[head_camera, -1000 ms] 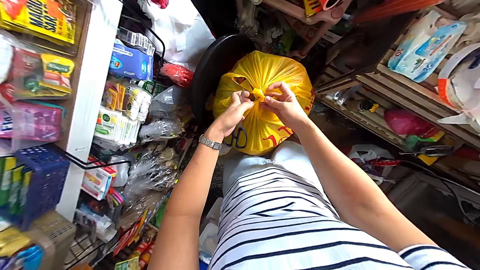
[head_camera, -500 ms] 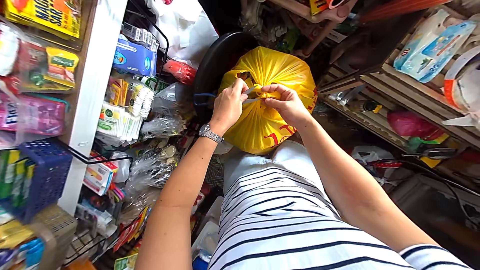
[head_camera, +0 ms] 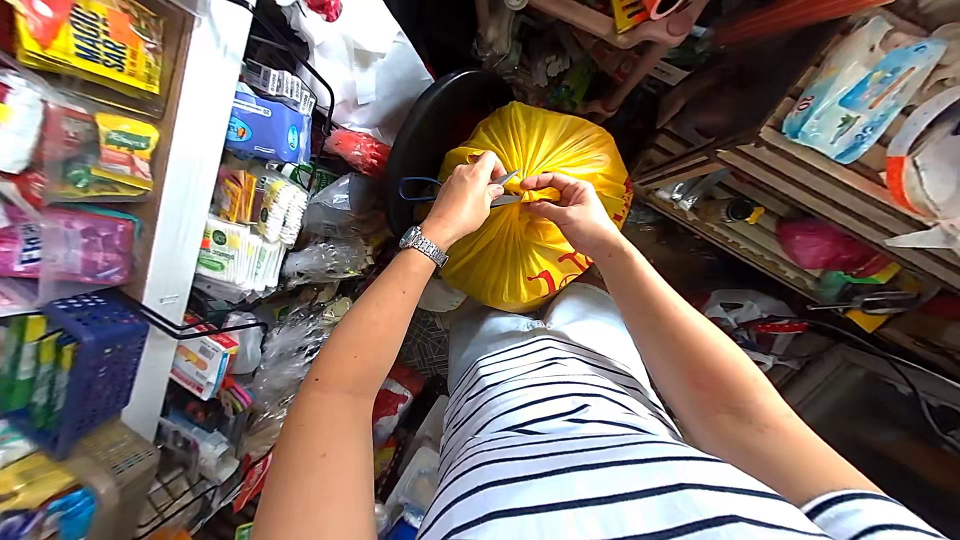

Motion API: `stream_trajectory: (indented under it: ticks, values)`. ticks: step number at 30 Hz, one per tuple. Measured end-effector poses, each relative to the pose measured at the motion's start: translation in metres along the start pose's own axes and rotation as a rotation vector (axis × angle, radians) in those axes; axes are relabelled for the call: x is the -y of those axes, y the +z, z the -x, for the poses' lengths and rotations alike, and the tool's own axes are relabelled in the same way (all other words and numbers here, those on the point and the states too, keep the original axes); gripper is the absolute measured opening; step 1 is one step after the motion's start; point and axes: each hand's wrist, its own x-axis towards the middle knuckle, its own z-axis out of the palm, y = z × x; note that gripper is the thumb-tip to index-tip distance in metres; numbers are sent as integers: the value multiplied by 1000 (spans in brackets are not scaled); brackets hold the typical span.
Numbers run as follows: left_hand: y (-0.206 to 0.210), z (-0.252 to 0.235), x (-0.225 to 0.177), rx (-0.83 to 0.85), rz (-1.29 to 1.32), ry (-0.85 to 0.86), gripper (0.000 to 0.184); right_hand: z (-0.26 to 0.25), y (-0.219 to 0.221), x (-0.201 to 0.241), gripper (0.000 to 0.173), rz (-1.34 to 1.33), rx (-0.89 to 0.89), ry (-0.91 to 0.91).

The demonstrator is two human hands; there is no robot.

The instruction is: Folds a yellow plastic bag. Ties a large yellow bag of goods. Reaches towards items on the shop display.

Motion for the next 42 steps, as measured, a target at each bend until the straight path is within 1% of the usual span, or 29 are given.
stream_trajectory:
  ticks: [4,6,8,11,14,16,19,20,23,24,25,26,27,29,31,32,34,35,38,42]
  values:
    - [6,-1,-9,-63,13,60,15,2,-2,4,33,-18,-8,2]
    - [11,2,-4,-113,112,54,14,4,-4,5,34,-88,18,35]
    - [18,8,5,-131,237,35,16,6,-4,5,33,-218,31,83]
    - [34,13,17,-172,388,57,19,7,2,2,11,-337,-49,107]
    - [41,15,16,-237,491,45,17,4,7,4,8,-355,-83,115]
    - [44,18,12,-337,403,121,15,0,10,5,12,-383,-119,159]
    - [42,20,3,-473,39,355,8,-4,8,6,17,-415,-114,264]
    - [38,20,0,-493,-92,446,8,-6,7,7,19,-409,-103,281]
    - [29,16,-9,-488,-433,744,14,-9,4,7,24,-394,-70,295]
    - [26,14,-11,-480,-494,811,14,-9,3,7,25,-401,-70,302]
    - [23,12,-13,-449,-503,817,14,-11,3,6,25,-418,-68,309]
    - [19,13,-14,-383,-440,743,14,-11,3,3,25,-445,-73,308]
    - [15,14,-16,-285,-313,581,12,-11,3,-1,25,-476,-77,292]
    - [8,14,-17,-96,40,175,14,-7,4,-12,21,-514,-46,217]
    - [10,14,-13,-26,390,-111,18,1,10,-21,13,-444,-30,78]
    - [12,15,-12,-16,544,-213,19,4,13,-23,19,-375,-31,6]
    - [13,19,-17,-10,751,-365,18,9,17,-26,33,-255,-42,-96]
    - [14,21,-20,-5,817,-415,16,10,19,-28,35,-220,-64,-123]
    - [9,22,-22,4,969,-526,11,4,23,-23,33,-142,-88,-162]
    - [-1,16,-18,121,1226,-709,13,-1,17,-14,31,17,-35,-201]
